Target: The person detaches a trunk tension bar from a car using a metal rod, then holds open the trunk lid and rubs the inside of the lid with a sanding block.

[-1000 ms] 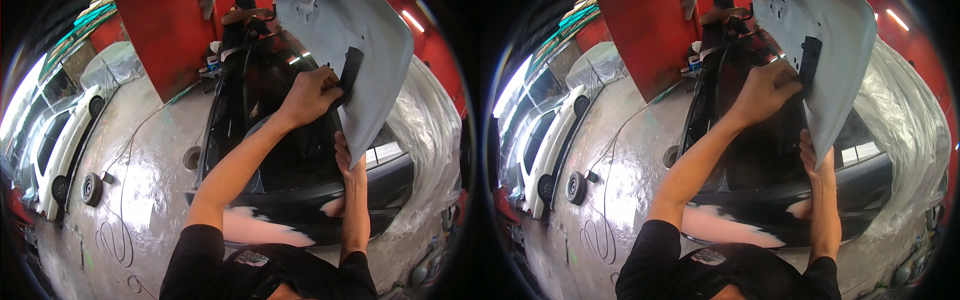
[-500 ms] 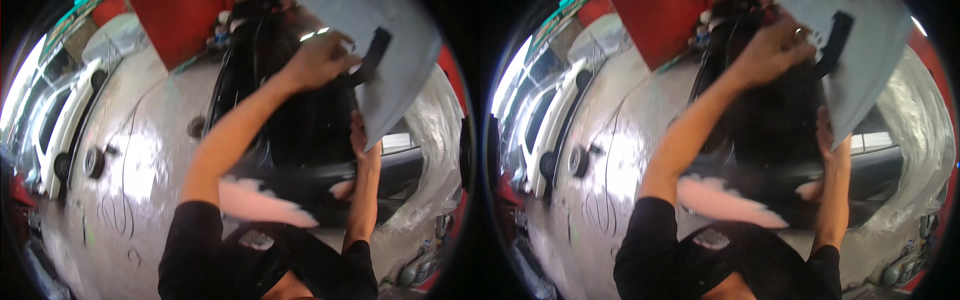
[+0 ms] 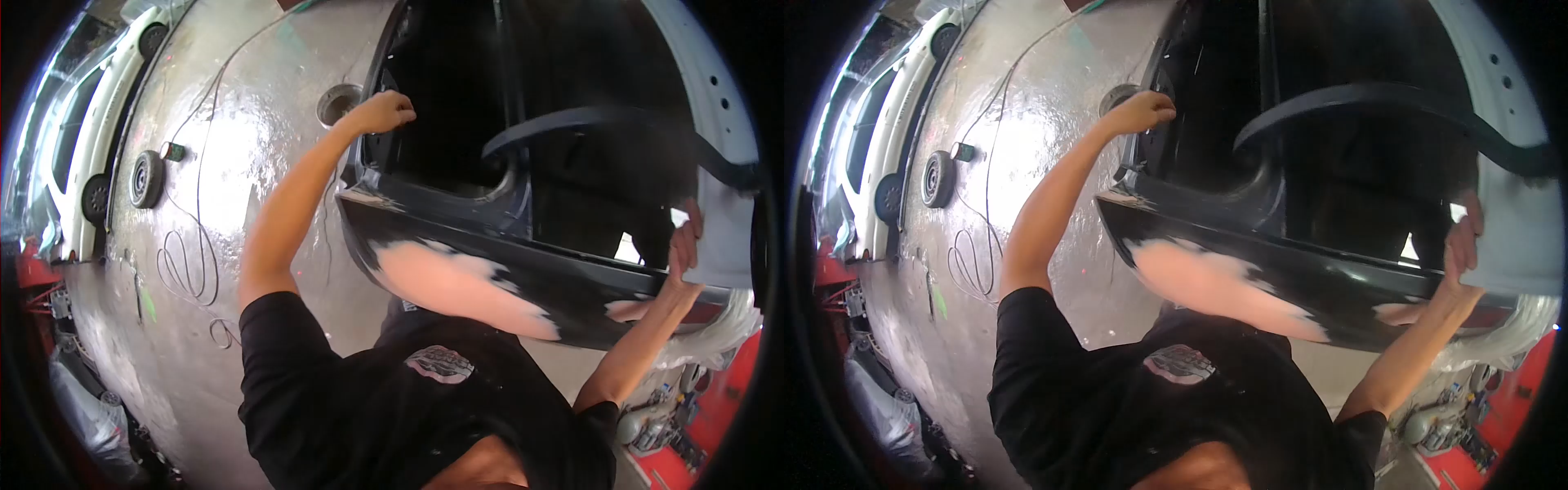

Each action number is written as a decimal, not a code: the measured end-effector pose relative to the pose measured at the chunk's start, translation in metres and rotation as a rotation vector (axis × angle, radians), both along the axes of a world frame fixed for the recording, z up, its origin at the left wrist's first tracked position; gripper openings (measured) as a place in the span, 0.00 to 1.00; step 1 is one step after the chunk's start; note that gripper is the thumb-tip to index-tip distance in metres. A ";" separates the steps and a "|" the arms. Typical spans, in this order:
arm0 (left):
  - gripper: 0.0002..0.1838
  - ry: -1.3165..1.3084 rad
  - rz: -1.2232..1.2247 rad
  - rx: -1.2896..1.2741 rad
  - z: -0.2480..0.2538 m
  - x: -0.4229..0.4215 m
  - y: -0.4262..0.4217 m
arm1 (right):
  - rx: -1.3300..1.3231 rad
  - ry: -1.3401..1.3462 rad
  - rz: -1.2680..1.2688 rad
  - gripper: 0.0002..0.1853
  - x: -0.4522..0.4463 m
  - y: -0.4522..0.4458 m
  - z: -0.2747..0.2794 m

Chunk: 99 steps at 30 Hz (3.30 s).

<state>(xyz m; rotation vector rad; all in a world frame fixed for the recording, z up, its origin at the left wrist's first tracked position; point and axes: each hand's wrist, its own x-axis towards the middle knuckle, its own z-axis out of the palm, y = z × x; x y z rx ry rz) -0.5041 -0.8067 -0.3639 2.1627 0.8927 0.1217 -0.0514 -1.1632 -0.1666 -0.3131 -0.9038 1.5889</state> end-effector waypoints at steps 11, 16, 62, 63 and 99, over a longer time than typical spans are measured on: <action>0.13 0.134 -0.209 0.040 -0.252 0.016 0.030 | -0.299 -0.144 -0.748 0.22 0.030 -0.052 0.015; 0.15 0.258 -0.468 -0.032 -0.300 0.039 0.025 | -0.376 -0.151 -0.841 0.22 0.035 -0.059 0.010; 0.16 -0.413 0.561 0.311 -0.018 0.041 0.317 | -0.103 0.026 -0.647 0.17 0.016 -0.054 -0.011; 0.16 -0.401 0.572 0.297 -0.022 0.047 0.330 | -0.113 0.056 -0.663 0.17 0.008 -0.051 -0.007; 0.14 -0.806 -0.011 0.277 0.242 0.070 -0.120 | -0.055 0.044 -0.611 0.28 -0.034 -0.008 0.003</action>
